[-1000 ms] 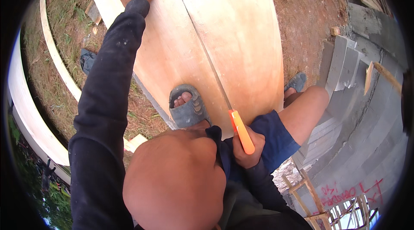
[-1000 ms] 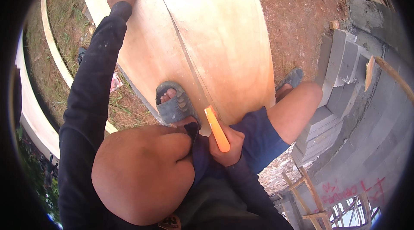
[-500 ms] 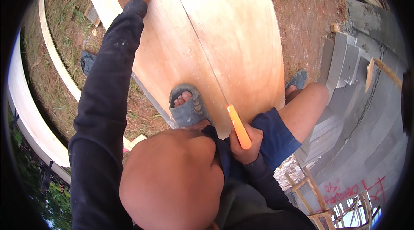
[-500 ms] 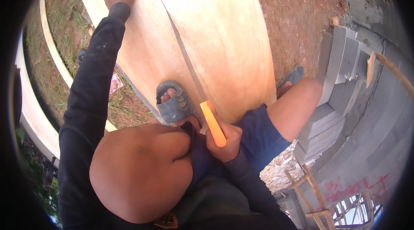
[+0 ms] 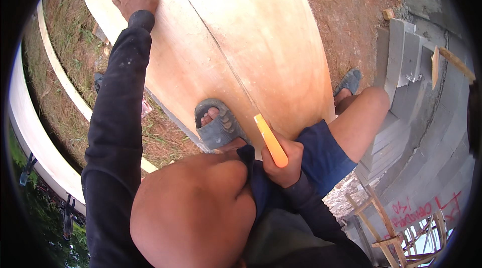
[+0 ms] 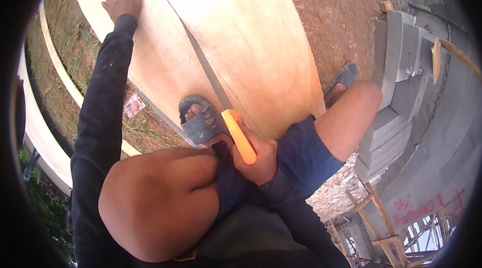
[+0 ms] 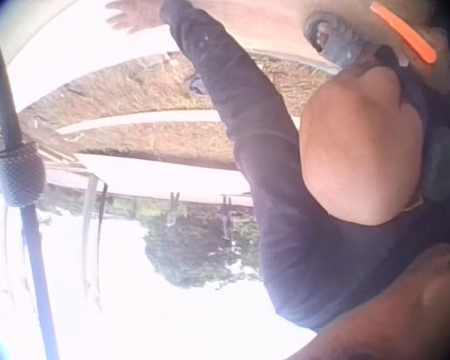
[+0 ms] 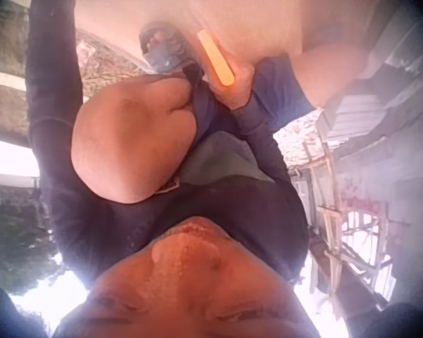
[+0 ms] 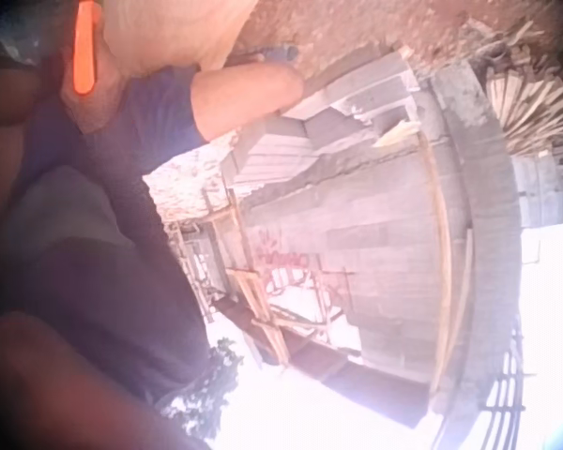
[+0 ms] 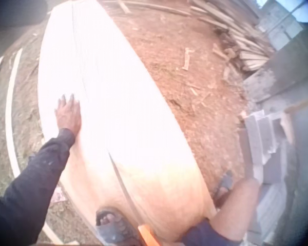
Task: The person uses a hand saw to cut a large plank of wood placed on the ground. They hold the wood steady with one hand and saw along a marked line with the other, completing the cut and separating the plank into two pieces.
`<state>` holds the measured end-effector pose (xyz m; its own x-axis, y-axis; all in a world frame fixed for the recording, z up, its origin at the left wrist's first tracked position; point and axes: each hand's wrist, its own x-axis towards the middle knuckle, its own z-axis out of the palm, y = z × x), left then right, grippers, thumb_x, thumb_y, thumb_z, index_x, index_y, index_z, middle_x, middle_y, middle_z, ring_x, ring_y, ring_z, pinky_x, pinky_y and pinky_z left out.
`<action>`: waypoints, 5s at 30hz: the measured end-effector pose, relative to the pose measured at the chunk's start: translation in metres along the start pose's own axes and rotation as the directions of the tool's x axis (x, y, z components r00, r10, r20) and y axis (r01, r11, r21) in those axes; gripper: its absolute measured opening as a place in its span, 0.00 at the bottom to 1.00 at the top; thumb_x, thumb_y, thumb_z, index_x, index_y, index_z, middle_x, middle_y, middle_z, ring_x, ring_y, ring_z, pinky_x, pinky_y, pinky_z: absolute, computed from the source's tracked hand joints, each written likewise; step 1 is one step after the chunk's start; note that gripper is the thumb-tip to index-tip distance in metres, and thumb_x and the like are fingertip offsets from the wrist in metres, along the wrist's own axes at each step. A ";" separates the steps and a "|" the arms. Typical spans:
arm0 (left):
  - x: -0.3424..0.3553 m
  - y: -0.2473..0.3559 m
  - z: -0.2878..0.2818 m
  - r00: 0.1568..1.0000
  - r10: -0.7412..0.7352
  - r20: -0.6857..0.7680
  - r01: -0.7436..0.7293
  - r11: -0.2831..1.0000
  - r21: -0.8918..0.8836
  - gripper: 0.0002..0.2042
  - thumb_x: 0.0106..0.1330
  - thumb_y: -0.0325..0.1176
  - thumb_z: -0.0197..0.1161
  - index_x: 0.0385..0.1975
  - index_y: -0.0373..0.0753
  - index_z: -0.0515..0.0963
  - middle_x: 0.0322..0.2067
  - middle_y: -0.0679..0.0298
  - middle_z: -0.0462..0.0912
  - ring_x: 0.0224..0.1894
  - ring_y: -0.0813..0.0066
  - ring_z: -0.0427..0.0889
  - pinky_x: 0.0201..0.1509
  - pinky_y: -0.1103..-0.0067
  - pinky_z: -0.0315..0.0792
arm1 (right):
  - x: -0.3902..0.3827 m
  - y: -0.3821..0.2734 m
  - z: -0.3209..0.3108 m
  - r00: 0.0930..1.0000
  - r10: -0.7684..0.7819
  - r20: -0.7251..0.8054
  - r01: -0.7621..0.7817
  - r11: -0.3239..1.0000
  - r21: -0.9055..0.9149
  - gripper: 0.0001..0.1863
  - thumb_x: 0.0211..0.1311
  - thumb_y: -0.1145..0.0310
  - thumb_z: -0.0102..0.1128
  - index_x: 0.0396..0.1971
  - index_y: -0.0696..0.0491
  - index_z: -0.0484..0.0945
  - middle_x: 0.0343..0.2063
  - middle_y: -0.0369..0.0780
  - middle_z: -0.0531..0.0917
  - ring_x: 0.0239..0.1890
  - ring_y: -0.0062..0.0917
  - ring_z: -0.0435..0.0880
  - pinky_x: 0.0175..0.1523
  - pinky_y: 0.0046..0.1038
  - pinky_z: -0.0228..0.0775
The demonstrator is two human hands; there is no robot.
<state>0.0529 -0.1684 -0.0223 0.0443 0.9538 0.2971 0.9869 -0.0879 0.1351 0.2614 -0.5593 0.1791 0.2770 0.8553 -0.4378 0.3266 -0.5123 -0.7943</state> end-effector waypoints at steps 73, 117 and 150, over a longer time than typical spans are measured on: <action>0.002 -0.007 0.013 0.999 0.038 -0.016 -0.038 0.999 -0.008 0.26 0.74 0.54 0.46 0.69 0.56 0.68 0.73 0.54 0.59 0.75 0.49 0.54 0.75 0.46 0.48 | 0.038 0.039 0.025 1.000 0.017 -0.022 -0.015 0.998 0.059 0.16 0.56 0.81 0.56 0.46 0.65 0.82 0.17 0.42 0.76 0.20 0.23 0.80 0.29 0.24 0.70; -0.210 0.111 -0.055 0.898 -0.277 0.342 0.275 0.960 0.056 0.39 0.75 0.59 0.40 0.76 0.36 0.45 0.77 0.47 0.38 0.78 0.44 0.28 0.71 0.35 0.26 | 0.038 0.048 -0.082 0.950 0.050 0.307 -0.128 0.963 0.238 0.25 0.55 0.74 0.60 0.56 0.62 0.78 0.28 0.56 0.82 0.30 0.43 0.87 0.38 0.34 0.77; -0.207 0.086 -0.031 0.946 -0.282 0.162 0.254 0.952 0.173 0.38 0.72 0.59 0.48 0.76 0.44 0.50 0.77 0.53 0.47 0.78 0.50 0.43 0.73 0.39 0.40 | -0.086 0.210 -0.156 0.936 0.330 0.123 -0.351 0.852 0.389 0.15 0.70 0.65 0.59 0.45 0.63 0.80 0.36 0.40 0.79 0.38 0.21 0.79 0.47 0.27 0.73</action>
<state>0.1238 -0.3824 -0.0427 -0.2111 0.9733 0.0900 0.9772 0.2081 0.0408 0.4468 -0.7526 0.1155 0.2562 0.6413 -0.7232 -0.1703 -0.7065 -0.6869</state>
